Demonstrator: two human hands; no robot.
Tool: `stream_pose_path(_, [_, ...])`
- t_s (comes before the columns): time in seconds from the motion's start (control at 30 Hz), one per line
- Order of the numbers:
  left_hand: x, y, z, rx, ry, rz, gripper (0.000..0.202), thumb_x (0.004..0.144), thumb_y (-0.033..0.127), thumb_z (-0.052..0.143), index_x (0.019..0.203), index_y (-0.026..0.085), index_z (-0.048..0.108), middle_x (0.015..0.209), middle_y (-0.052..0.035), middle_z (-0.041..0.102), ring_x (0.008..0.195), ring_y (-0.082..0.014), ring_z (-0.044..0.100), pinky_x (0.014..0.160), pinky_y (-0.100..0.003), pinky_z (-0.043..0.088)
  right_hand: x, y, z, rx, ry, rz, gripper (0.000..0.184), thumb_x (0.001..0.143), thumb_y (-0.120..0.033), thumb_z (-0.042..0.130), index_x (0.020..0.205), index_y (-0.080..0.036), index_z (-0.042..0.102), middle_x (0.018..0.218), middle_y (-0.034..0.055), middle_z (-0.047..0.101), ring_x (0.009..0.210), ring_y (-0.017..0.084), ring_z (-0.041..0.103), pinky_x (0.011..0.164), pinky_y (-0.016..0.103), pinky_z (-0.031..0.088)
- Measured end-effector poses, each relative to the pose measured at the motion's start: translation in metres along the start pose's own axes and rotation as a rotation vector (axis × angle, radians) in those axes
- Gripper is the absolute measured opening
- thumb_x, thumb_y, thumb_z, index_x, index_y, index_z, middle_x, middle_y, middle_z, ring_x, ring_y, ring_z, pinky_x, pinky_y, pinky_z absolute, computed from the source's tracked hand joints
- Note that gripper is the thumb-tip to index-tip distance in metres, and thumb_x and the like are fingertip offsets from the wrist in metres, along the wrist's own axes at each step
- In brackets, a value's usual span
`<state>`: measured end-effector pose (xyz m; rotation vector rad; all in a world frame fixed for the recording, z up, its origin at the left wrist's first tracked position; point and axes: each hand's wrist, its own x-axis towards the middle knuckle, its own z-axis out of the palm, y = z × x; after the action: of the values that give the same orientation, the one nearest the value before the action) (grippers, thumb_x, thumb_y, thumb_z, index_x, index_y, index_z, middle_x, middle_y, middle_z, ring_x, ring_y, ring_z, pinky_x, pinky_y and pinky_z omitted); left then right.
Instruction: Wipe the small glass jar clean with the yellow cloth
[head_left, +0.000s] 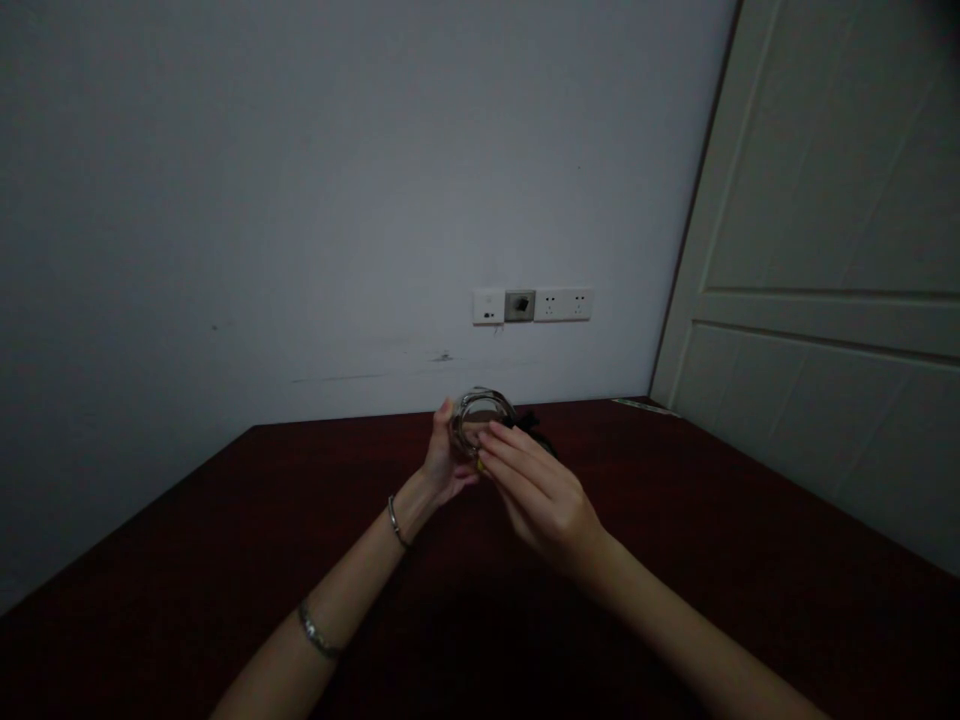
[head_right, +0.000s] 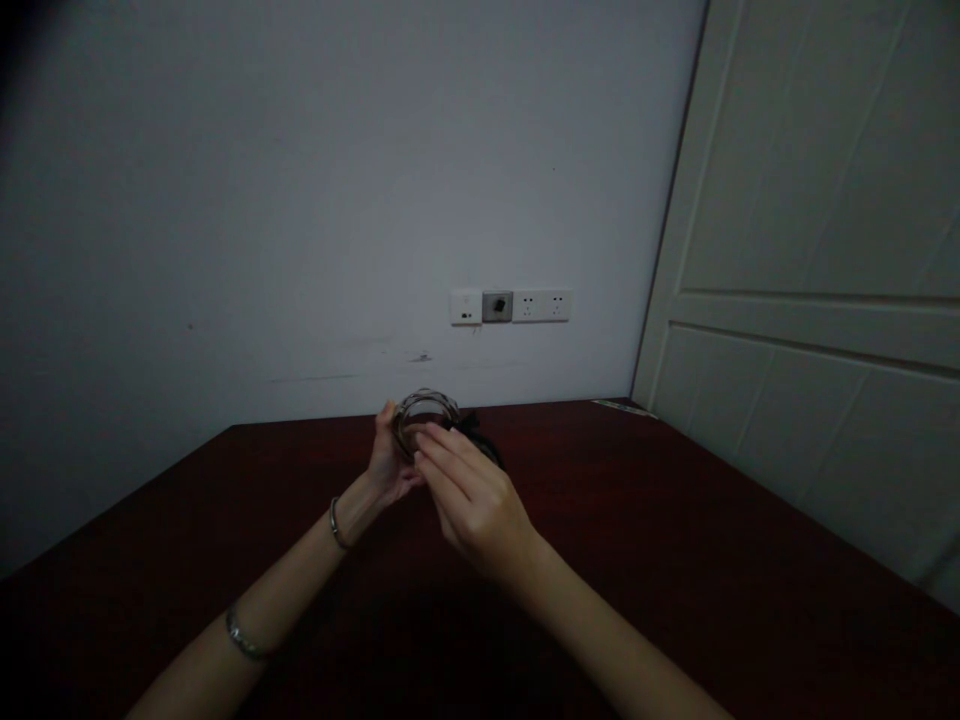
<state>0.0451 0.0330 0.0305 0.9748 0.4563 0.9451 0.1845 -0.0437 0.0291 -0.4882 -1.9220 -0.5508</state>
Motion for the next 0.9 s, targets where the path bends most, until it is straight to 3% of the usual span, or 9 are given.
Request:
stream_pose_path(0.1, [0.0, 0.002, -0.001, 0.01, 0.006, 0.002, 0.073, 0.067, 0.076, 0.037, 0.074, 0.009, 0.064, 0.04, 0.0014, 0.048, 0.026, -0.0016, 0.019, 0.027, -0.016, 0.011, -0.003, -0.003, 0.0, 0.01, -0.026, -0.017, 0.043, 0.08, 0.001, 0.047, 0.121, -0.012, 0.053, 0.119, 0.0156, 0.061, 0.123, 0.024, 0.047, 0.097, 0.045, 0.048])
stream_pose_path(0.27, [0.0, 0.007, -0.008, 0.067, -0.083, 0.025, 0.078, 0.069, 0.077, 0.032, 0.081, 0.007, 0.065, 0.056, -0.0049, 0.06, 0.027, 0.0001, 0.017, 0.027, -0.017, 0.014, -0.004, 0.011, -0.004, 0.021, 0.041, 0.134, 0.041, 0.081, -0.002, 0.049, 0.119, -0.016, 0.056, 0.118, 0.0133, 0.062, 0.12, 0.024, 0.05, 0.099, 0.047, 0.046])
stream_pose_path(0.5, [0.002, 0.018, -0.015, 0.198, -0.117, 0.026, 0.08, 0.068, 0.078, 0.031, 0.082, 0.006, 0.063, 0.055, -0.0039, 0.059, 0.027, 0.0003, 0.018, 0.028, -0.017, 0.018, -0.032, 0.03, 0.011, 0.056, -0.016, 0.187, 0.038, 0.084, -0.004, 0.048, 0.119, -0.018, 0.056, 0.118, 0.012, 0.062, 0.121, 0.023, 0.049, 0.1, 0.046, 0.045])
stream_pose_path(0.67, [0.002, 0.023, -0.015, 0.27, -0.102, 0.034, 0.082, 0.07, 0.078, 0.026, 0.084, 0.006, 0.062, 0.059, -0.007, 0.06, 0.029, 0.0002, 0.021, 0.029, -0.017, 0.02, -0.059, 0.026, 0.036, 0.105, -0.222, 0.187, 0.029, 0.086, -0.009, 0.047, 0.11, -0.013, 0.062, 0.112, 0.0137, 0.065, 0.116, 0.022, 0.054, 0.099, 0.041, 0.047])
stream_pose_path(0.9, [0.004, 0.02, -0.016, 0.338, -0.094, 0.051, 0.076, 0.067, 0.078, 0.033, 0.077, 0.008, 0.06, 0.061, -0.0069, 0.058, 0.031, 0.0002, 0.021, 0.03, -0.018, 0.021, -0.083, 0.01, 0.066, 0.149, -0.529, 0.156, 0.028, 0.088, -0.011, 0.044, 0.108, -0.012, 0.063, 0.11, 0.0121, 0.066, 0.115, 0.022, 0.055, 0.1, 0.039, 0.044])
